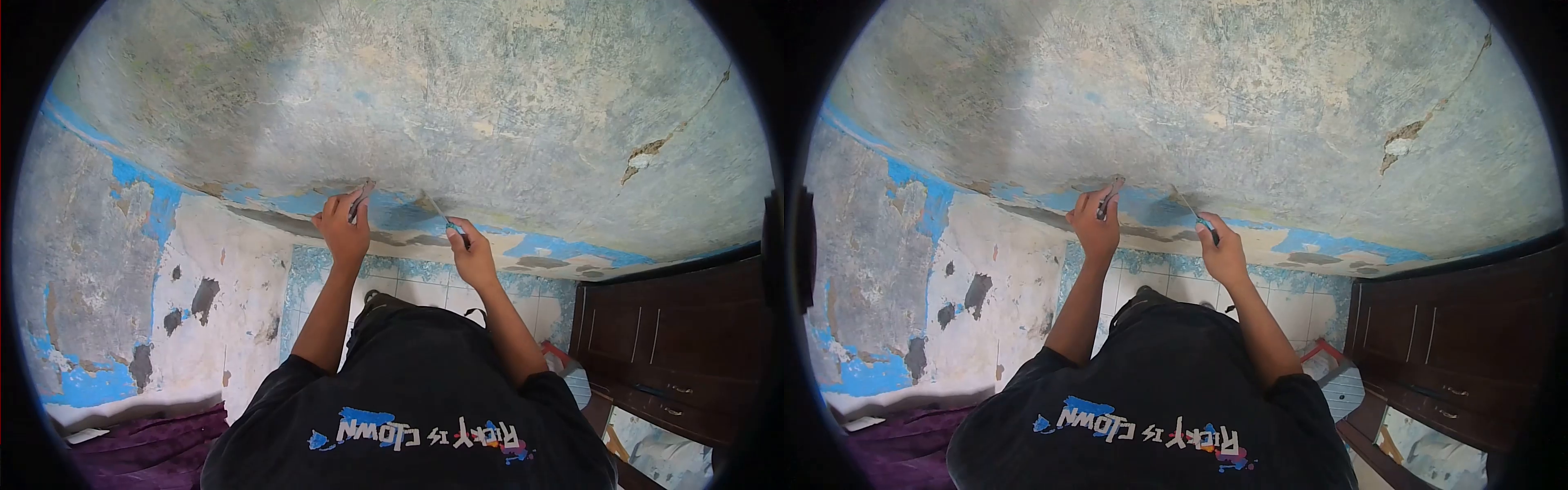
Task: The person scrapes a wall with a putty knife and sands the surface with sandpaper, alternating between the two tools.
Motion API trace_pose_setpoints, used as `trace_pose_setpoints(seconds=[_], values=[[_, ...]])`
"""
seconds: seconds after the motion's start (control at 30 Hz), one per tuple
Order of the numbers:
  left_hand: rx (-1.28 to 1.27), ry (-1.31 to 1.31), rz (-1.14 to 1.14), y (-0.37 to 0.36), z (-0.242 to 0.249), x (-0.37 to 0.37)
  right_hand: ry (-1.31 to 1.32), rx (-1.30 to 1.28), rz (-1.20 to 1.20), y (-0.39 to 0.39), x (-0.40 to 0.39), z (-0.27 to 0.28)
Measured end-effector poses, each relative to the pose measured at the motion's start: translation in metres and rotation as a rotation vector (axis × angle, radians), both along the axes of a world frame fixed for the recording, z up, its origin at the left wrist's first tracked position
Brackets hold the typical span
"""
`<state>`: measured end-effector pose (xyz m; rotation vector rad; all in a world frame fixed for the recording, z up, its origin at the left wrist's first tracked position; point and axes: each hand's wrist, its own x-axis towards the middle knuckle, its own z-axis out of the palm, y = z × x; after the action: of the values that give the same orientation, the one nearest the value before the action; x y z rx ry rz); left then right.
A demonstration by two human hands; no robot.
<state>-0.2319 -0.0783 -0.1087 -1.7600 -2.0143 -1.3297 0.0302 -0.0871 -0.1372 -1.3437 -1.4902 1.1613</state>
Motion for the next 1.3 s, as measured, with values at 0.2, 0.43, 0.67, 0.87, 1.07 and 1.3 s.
trace_pose_setpoints(seconds=[0.2, 0.43, 0.67, 0.87, 1.07, 1.3], values=[[0.004, -0.004, -0.035, 0.004, -0.006, -0.009, -0.017, 0.012, 0.004, 0.003, -0.012, -0.002], [0.019, -0.022, -0.104, 0.007, -0.011, -0.043, -0.122, -0.026, -0.008, -0.001, -0.030, 0.021], [0.018, -0.039, -0.182, 0.014, -0.012, -0.068, -0.172, -0.004, -0.049, -0.005, -0.058, 0.025], [0.024, -0.068, -0.264, 0.016, -0.017, -0.083, -0.227, 0.027, -0.143, -0.018, -0.062, 0.048], [0.027, -0.061, -0.312, 0.023, -0.024, -0.102, -0.350, -0.103, -0.060, -0.004, -0.073, 0.071], [0.005, -0.075, -0.344, 0.030, -0.027, -0.106, -0.279, 0.012, -0.060, -0.003, -0.087, 0.070]])
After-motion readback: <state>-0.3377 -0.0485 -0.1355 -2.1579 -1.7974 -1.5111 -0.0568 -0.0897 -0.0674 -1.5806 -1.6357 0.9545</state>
